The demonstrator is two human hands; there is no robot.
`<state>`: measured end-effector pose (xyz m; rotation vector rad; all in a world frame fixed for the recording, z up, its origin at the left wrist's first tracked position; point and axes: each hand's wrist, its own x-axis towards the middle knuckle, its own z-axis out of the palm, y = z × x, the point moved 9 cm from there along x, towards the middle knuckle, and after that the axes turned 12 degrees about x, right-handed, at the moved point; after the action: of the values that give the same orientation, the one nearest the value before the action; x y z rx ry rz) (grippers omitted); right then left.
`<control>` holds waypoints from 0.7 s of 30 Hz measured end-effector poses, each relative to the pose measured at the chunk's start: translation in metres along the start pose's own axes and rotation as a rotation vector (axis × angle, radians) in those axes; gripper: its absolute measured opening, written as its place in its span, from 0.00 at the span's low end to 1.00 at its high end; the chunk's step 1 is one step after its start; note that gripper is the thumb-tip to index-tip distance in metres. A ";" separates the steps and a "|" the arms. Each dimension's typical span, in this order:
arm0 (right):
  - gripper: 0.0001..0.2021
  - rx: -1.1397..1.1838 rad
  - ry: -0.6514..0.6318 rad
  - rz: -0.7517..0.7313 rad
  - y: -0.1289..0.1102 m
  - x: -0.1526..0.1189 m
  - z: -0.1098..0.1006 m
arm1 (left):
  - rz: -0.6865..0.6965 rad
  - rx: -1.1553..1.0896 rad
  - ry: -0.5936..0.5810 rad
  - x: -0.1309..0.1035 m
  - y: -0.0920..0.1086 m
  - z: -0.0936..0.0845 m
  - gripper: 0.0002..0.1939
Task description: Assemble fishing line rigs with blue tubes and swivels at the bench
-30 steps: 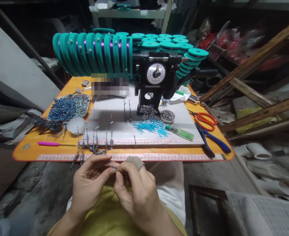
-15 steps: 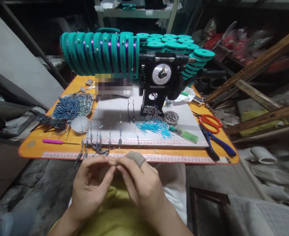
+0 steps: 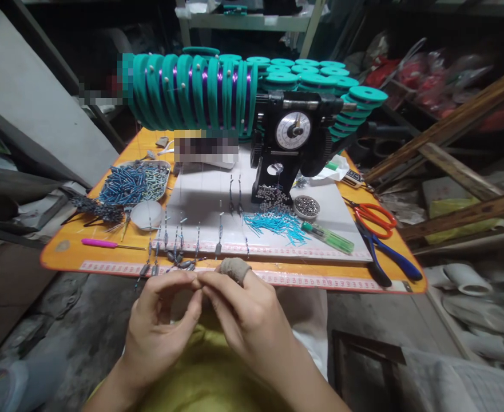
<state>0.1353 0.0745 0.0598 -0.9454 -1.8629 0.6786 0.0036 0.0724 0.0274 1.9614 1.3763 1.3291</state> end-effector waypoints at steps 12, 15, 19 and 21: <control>0.09 -0.190 -0.085 -0.156 -0.003 -0.003 0.004 | -0.446 -0.555 -0.247 0.001 -0.020 0.024 0.12; 0.10 -0.247 -0.064 -0.219 -0.008 -0.007 -0.001 | -0.527 -0.703 -0.339 0.002 -0.019 0.035 0.09; 0.12 -0.305 -0.051 -0.261 -0.010 -0.011 -0.004 | -0.553 -0.688 -0.310 0.002 -0.022 0.036 0.03; 0.11 -0.322 -0.039 -0.264 -0.010 -0.011 -0.004 | -0.547 -0.633 -0.282 0.001 -0.023 0.034 0.01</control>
<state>0.1388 0.0604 0.0638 -0.8661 -2.1247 0.2424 0.0215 0.0895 -0.0054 1.1829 1.0665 1.0067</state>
